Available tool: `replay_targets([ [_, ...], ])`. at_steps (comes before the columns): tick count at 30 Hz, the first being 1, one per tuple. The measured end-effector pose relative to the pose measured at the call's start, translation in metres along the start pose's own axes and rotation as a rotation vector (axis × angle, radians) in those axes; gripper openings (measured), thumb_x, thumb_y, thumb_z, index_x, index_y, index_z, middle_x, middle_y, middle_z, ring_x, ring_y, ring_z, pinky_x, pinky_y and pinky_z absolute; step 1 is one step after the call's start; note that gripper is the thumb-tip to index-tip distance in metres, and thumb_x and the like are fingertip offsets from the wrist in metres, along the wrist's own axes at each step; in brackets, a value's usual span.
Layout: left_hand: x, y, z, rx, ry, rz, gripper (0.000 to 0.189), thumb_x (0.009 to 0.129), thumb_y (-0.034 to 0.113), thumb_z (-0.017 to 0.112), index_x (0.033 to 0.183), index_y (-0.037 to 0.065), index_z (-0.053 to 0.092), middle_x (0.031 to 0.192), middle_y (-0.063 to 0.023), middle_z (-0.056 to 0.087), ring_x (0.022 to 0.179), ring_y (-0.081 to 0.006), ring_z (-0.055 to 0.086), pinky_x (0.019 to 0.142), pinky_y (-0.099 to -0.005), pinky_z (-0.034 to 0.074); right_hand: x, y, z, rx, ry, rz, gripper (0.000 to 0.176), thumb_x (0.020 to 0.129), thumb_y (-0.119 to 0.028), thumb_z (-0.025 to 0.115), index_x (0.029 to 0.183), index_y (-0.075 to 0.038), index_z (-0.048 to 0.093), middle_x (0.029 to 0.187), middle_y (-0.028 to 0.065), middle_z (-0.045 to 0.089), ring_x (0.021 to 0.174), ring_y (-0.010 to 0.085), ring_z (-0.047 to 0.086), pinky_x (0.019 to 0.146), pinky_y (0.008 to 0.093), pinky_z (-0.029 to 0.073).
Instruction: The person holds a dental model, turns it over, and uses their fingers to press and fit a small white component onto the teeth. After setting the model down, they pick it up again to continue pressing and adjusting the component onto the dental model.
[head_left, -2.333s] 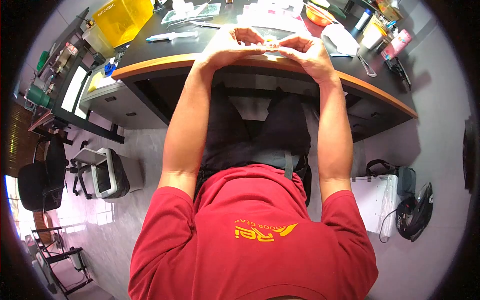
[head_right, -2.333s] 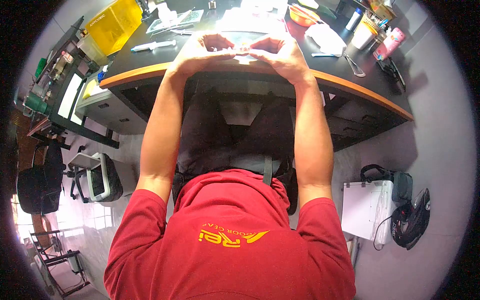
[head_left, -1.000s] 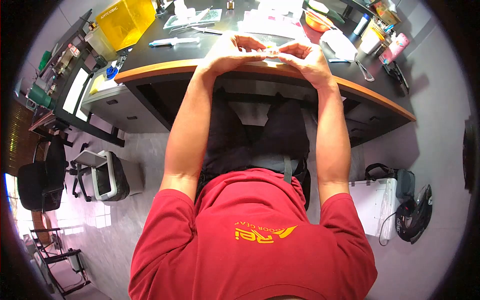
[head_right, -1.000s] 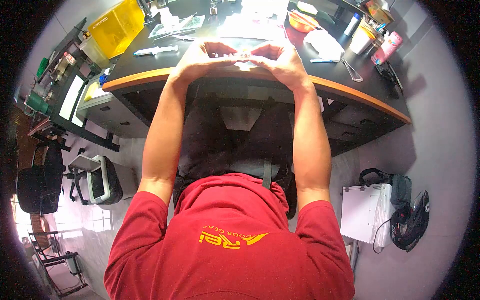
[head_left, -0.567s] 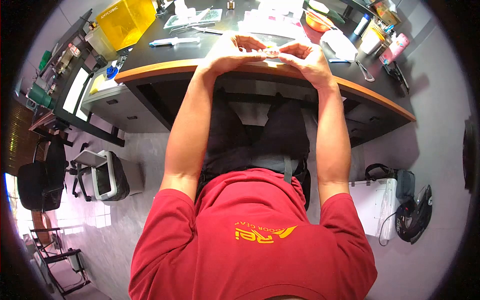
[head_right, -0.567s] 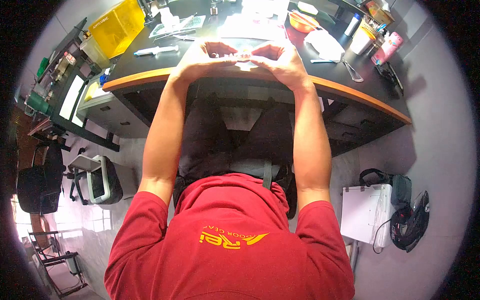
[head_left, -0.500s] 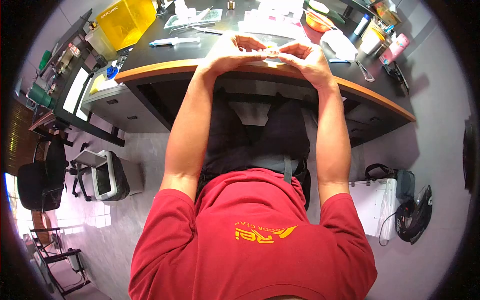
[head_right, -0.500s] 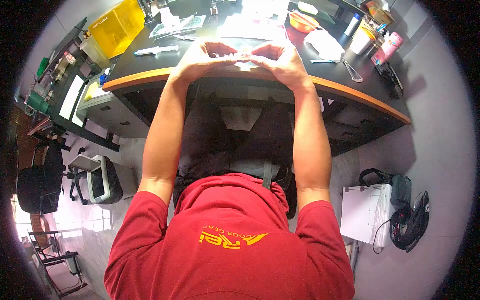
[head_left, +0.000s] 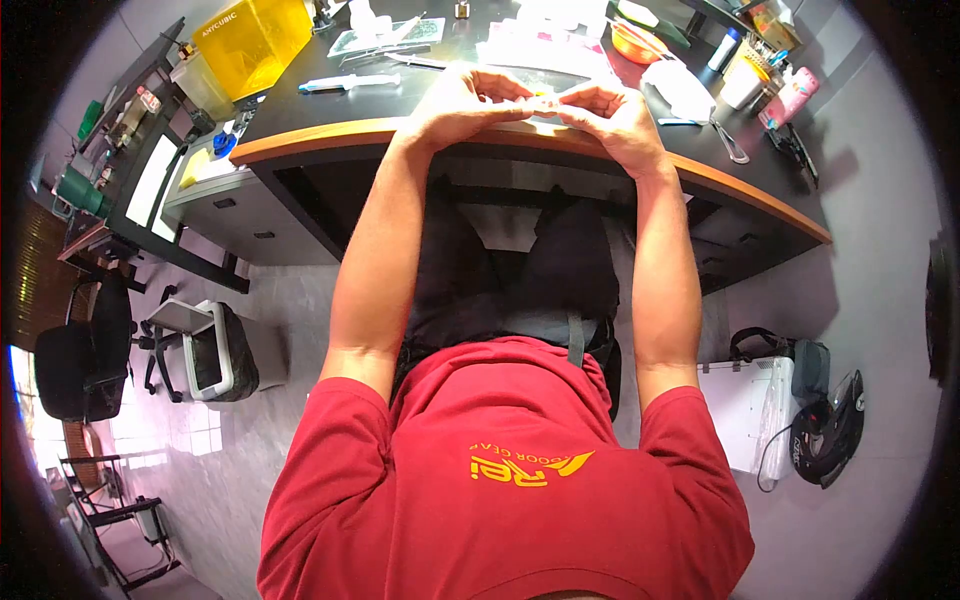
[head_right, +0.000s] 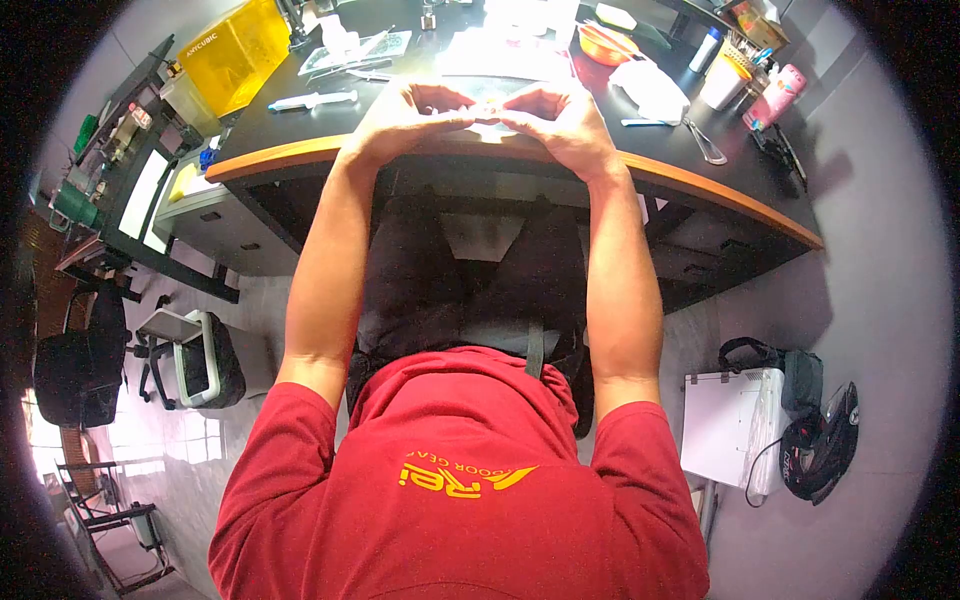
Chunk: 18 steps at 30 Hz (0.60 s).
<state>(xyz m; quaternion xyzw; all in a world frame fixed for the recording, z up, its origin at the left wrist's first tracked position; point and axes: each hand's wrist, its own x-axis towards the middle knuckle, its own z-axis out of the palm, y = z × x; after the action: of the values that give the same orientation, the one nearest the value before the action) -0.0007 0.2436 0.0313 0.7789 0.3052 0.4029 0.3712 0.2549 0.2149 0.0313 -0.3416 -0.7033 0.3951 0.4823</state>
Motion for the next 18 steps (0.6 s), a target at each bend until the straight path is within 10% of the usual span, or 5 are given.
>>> replay_targets([
  [18, 0.000, -0.001, -0.001, 0.016, -0.009, -0.030, 0.038, 0.080, 0.037, 0.086, 0.106, 0.010, 0.080, 0.098, -0.0050, 0.077, 0.084, -0.0129, 0.063, 0.077, -0.0280, 0.050, -0.001, -0.002, -0.001, -0.042, -0.009, 0.003, 0.022, 0.088, -0.003, 0.078, 0.109, 0.003, 0.073, 0.101, 0.0091, 0.075, 0.091, 0.0115, 0.069, 0.086, 0.0241, 0.056],
])
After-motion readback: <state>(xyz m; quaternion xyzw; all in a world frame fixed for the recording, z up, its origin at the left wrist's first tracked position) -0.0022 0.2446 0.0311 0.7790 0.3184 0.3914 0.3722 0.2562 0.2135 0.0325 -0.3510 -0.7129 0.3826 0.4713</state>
